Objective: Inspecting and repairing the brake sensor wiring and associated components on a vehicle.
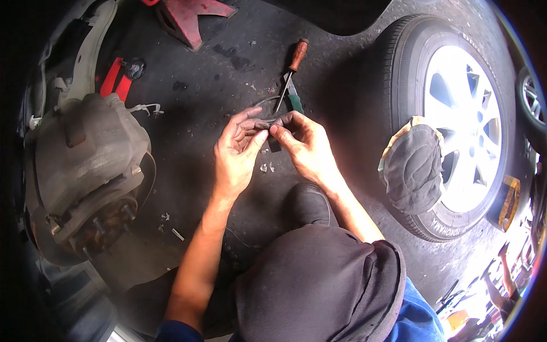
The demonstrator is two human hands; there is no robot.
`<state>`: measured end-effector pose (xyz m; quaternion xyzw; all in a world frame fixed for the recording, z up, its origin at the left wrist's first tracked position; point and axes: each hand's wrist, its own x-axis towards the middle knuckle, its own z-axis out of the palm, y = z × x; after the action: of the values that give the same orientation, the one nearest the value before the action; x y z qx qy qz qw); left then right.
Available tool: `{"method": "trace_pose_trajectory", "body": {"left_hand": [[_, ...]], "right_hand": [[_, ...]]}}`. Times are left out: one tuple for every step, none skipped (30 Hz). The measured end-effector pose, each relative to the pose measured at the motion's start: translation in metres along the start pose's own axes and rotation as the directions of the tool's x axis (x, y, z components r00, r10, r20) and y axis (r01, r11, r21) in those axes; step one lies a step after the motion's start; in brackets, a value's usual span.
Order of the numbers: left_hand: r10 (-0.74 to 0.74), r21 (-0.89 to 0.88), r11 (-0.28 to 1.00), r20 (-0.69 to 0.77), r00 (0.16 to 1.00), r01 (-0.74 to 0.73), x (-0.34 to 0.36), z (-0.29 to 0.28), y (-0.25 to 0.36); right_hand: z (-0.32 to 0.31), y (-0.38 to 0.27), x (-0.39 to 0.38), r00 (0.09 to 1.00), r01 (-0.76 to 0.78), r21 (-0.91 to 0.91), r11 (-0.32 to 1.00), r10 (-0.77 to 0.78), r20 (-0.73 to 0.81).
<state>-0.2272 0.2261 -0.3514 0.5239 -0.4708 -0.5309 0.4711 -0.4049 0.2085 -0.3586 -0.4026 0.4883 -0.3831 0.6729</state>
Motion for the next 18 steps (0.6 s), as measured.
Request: {"method": "trace_pose_trajectory", "body": {"left_hand": [[0.033, 0.070, 0.997, -0.005, 0.999, -0.033, -0.0003, 0.0003, -0.0006], [0.033, 0.071, 0.997, -0.004, 0.999, -0.033, -0.0005, 0.0016, -0.0014], [0.093, 0.096, 0.991, -0.045, 0.995, -0.088, -0.0007, 0.0036, -0.0024], [0.153, 0.123, 0.982, -0.083, 0.985, -0.143, -0.0001, 0.0053, -0.0025], [0.154, 0.124, 0.982, -0.081, 0.985, -0.143, 0.0005, 0.0051, -0.0024], [0.188, 0.165, 0.970, -0.063, 0.980, -0.176, 0.0012, 0.0040, -0.0020], [0.220, 0.203, 0.957, -0.042, 0.974, -0.208, 0.0016, 0.0039, -0.0021], [0.220, 0.203, 0.957, -0.040, 0.975, -0.208, 0.0023, 0.0041, -0.0023], [0.258, 0.231, 0.941, -0.024, 0.966, -0.246, 0.0035, 0.0043, -0.0026], [0.294, 0.258, 0.924, -0.006, 0.956, -0.283, 0.0042, 0.0047, -0.0031], [0.294, 0.259, 0.924, -0.004, 0.956, -0.283, 0.0039, 0.0051, -0.0033], [0.280, 0.273, 0.924, -0.006, 0.960, -0.268, 0.0033, 0.0054, -0.0033], [0.266, 0.286, 0.924, -0.008, 0.964, -0.252, 0.0029, 0.0058, -0.0027], [0.265, 0.287, 0.924, -0.007, 0.964, -0.252, 0.0034, 0.0060, -0.0021], [0.277, 0.314, 0.914, -0.025, 0.960, -0.256, 0.0041, 0.0061, -0.0015], [0.288, 0.338, 0.905, -0.042, 0.957, -0.258, 0.0051, 0.0073, 0.0009], [0.286, 0.337, 0.906, -0.041, 0.957, -0.256, 0.0053, 0.0081, 0.0037], [0.300, 0.369, 0.889, -0.021, 0.954, -0.272, 0.0051, 0.0085, 0.0066]], "right_hand": [[0.0001, -0.0014, -0.0003, 1.000, 0.001, 0.000, 1.000, -0.001, -0.001], [0.0005, -0.0028, -0.0006, 1.000, 0.010, -0.009, 1.000, -0.011, -0.008], [0.0010, -0.0039, -0.0007, 1.000, 0.020, -0.017, 1.000, -0.021, -0.015], [0.0008, -0.0051, -0.0009, 1.000, 0.022, -0.016, 1.000, -0.022, -0.017], [0.0007, -0.0060, -0.0009, 0.999, 0.024, -0.014, 1.000, -0.024, -0.025], [0.0006, -0.0069, -0.0008, 0.999, 0.025, -0.010, 1.000, -0.026, -0.033], [-0.0007, -0.0083, -0.0013, 0.999, 0.026, -0.010, 1.000, -0.026, -0.036], [-0.0023, -0.0098, -0.0017, 0.999, 0.027, -0.012, 1.000, -0.028, -0.037], [-0.0035, -0.0107, -0.0019, 0.999, 0.029, -0.015, 0.999, -0.029, -0.037], [-0.0045, -0.0100, -0.0018, 0.999, 0.028, -0.013, 1.000, -0.029, -0.038], [-0.0053, -0.0090, -0.0017, 0.998, 0.047, -0.005, 0.999, -0.047, -0.039], [-0.0061, -0.0085, -0.0016, 0.997, 0.066, 0.004, 0.998, -0.065, -0.040], [-0.0065, -0.0081, -0.0016, 0.997, 0.065, 0.005, 0.998, -0.065, -0.041], [-0.0067, -0.0080, -0.0015, 0.997, 0.072, -0.003, 0.997, -0.072, -0.042], [-0.0068, -0.0079, -0.0015, 0.996, 0.079, -0.011, 0.997, -0.079, -0.042], [-0.0075, -0.0076, -0.0019, 0.996, 0.077, -0.011, 0.997, -0.077, -0.045], [-0.0081, -0.0076, -0.0023, 0.997, 0.071, -0.005, 0.997, -0.071, -0.039], [-0.0088, -0.0073, -0.0026, 0.997, 0.066, 0.000, 0.998, -0.066, -0.033]]}}
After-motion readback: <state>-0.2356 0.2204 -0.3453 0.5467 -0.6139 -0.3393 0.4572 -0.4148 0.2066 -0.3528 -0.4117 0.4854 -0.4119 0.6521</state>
